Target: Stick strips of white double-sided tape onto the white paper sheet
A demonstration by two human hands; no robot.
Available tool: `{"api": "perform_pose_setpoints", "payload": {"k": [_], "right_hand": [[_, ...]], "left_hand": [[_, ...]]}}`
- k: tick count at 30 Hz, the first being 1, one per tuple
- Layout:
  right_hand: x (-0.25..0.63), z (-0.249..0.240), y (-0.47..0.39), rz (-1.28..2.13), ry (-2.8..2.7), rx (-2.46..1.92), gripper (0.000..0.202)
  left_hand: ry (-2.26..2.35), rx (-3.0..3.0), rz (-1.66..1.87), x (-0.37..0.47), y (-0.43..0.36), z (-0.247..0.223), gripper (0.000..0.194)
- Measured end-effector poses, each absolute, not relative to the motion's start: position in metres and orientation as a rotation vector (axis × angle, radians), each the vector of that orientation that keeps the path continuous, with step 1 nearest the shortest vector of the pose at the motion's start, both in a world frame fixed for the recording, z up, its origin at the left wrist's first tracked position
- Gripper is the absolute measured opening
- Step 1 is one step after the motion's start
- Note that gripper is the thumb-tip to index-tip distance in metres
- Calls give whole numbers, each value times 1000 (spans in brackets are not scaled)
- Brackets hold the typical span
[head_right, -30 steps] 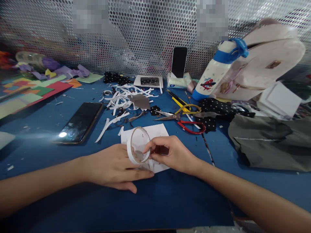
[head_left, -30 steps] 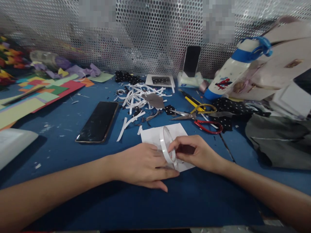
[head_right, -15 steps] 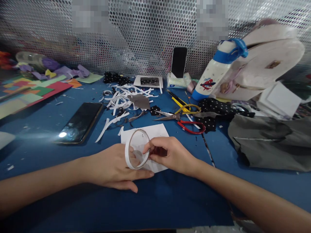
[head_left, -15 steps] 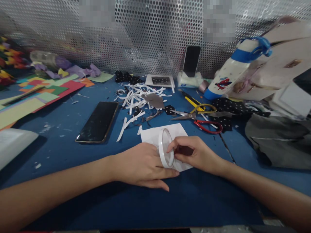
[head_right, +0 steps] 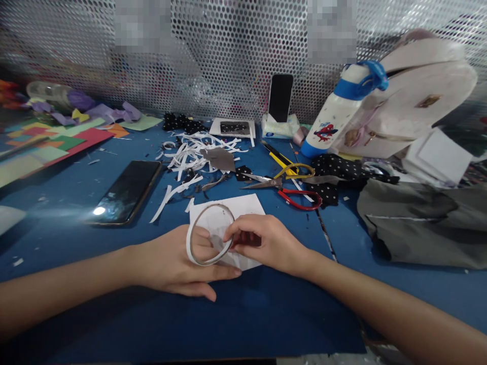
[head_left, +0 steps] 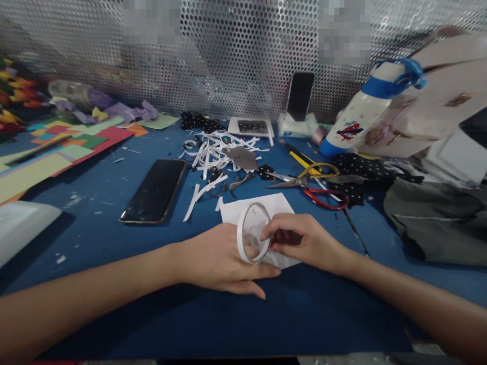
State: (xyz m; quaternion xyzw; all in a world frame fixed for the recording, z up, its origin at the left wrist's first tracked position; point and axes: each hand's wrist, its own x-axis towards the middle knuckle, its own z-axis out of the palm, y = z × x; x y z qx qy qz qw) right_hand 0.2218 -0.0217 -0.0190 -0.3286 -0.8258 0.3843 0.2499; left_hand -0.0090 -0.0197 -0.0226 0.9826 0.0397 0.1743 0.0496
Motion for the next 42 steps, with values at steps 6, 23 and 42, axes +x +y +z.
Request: {"api": "perform_pose_setpoints", "payload": {"k": [6, 23, 42], "right_hand": [[221, -19, -20, 1028, -2272, -872, 20], [222, -19, -21, 983, -2330, -849, 18], [218, -19, -26, 651, -2515, -823, 12]], "left_hand": [[101, 3003, 476, -9, -19, -23, 41], [122, 3026, 499, -9, -19, -21, 39], [298, 3062, 529, -11, -20, -22, 36]]}}
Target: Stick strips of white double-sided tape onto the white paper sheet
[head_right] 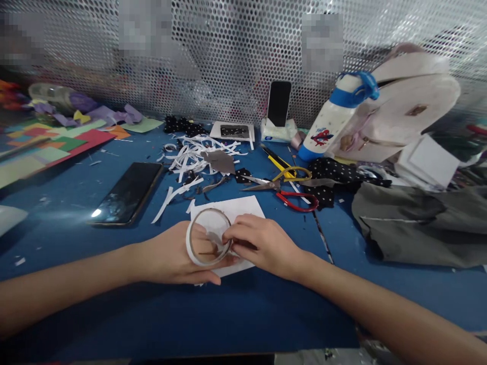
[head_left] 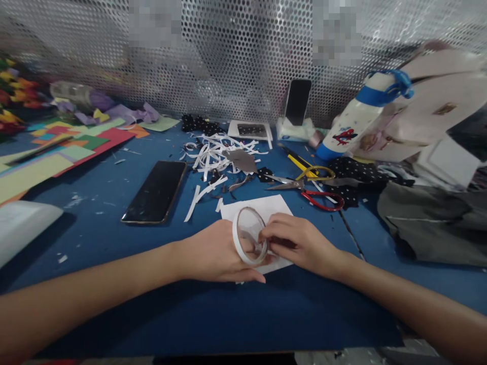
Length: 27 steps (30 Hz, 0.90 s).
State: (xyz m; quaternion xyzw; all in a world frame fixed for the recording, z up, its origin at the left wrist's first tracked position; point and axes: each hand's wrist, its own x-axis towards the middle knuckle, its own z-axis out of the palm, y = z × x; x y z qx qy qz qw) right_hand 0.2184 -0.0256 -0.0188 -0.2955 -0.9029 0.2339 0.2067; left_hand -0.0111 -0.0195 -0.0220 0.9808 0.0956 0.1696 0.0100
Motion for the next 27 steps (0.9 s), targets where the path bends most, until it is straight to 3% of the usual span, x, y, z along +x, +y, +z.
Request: {"api": "perform_pose_setpoints", "payload": {"k": [7, 11, 27], "right_hand": [[218, -11, -21, 629, -2332, -848, 11], [219, -5, -12, 753, -2301, -740, 10], [215, -22, 2, 641, -2369, -685, 12]], "left_hand": [[187, 3012, 339, -14, -17, -14, 34], [175, 2995, 421, -15, -19, -14, 33], [171, 2985, 484, -16, -18, -18, 33]]}}
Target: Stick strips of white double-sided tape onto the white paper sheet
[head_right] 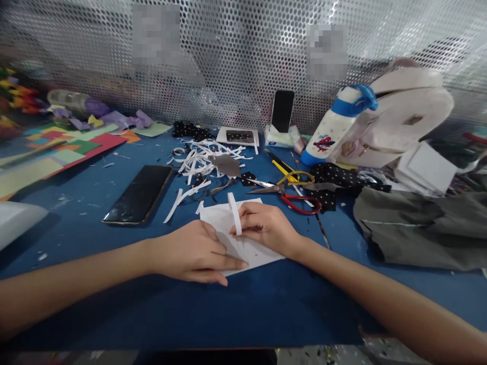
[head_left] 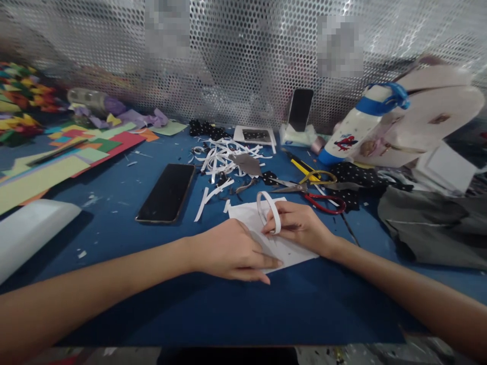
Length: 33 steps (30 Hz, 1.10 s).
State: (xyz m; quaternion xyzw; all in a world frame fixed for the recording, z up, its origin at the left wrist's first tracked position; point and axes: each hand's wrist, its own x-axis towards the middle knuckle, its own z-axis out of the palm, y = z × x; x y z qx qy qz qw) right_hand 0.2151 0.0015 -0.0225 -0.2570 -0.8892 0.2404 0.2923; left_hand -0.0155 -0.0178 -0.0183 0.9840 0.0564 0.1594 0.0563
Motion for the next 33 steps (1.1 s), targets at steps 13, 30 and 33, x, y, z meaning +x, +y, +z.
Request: {"api": "perform_pose_setpoints", "payload": {"k": [13, 30, 33], "right_hand": [[216, -27, 4, 719, -2330, -670, 10], [201, -15, 15, 756, -2173, -920, 5], [200, -20, 17, 690, -2247, -907, 5]], "left_hand": [[199, 3047, 424, -16, -12, -18, 38], [336, 3036, 425, -21, -6, -21, 38], [346, 3041, 408, -21, -6, -21, 37]]}}
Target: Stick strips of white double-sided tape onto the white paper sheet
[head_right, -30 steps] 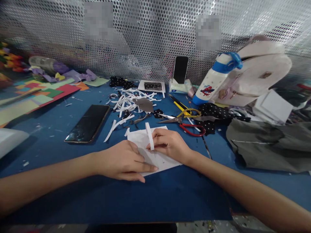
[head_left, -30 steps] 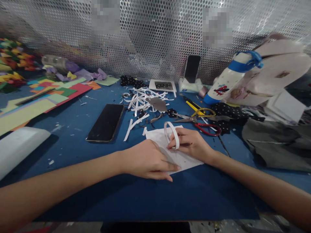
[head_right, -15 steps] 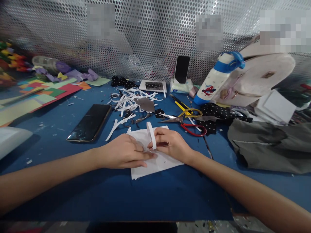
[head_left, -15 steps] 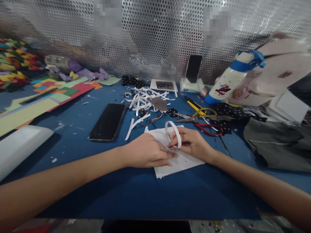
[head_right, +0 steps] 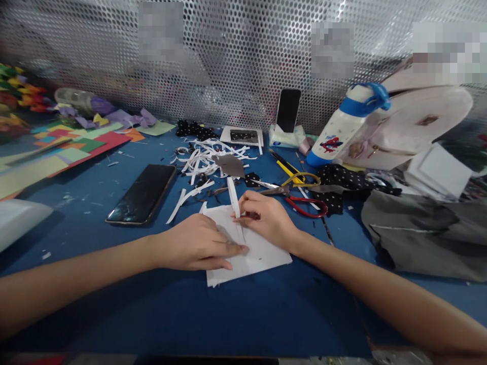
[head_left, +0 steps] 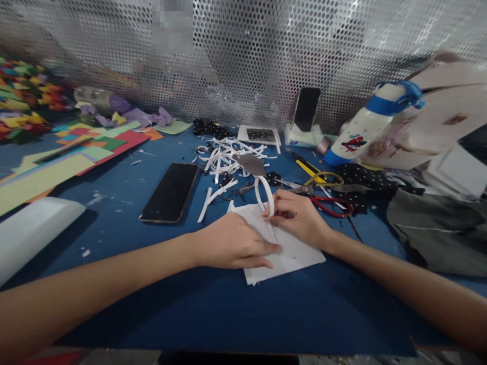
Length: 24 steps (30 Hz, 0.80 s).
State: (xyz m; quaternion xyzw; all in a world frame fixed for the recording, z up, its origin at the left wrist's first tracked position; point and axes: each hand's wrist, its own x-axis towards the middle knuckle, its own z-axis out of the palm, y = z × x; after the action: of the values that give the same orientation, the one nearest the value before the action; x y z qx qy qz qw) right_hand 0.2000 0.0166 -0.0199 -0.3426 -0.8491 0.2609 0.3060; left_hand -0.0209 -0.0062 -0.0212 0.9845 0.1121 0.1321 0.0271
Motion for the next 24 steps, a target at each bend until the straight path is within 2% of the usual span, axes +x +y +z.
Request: {"api": "perform_pose_setpoints", "payload": {"k": [12, 20, 24], "right_hand": [[200, -25, 16, 601, -2289, -952, 7], [199, -24, 15, 684, -2246, -945, 7], [197, -20, 20, 767, -2185, -947, 6]], "left_hand": [[327, 3015, 475, -20, -6, -22, 39], [647, 3114, 603, -22, -5, -25, 44], [627, 3096, 578, -22, -4, -25, 43]]}}
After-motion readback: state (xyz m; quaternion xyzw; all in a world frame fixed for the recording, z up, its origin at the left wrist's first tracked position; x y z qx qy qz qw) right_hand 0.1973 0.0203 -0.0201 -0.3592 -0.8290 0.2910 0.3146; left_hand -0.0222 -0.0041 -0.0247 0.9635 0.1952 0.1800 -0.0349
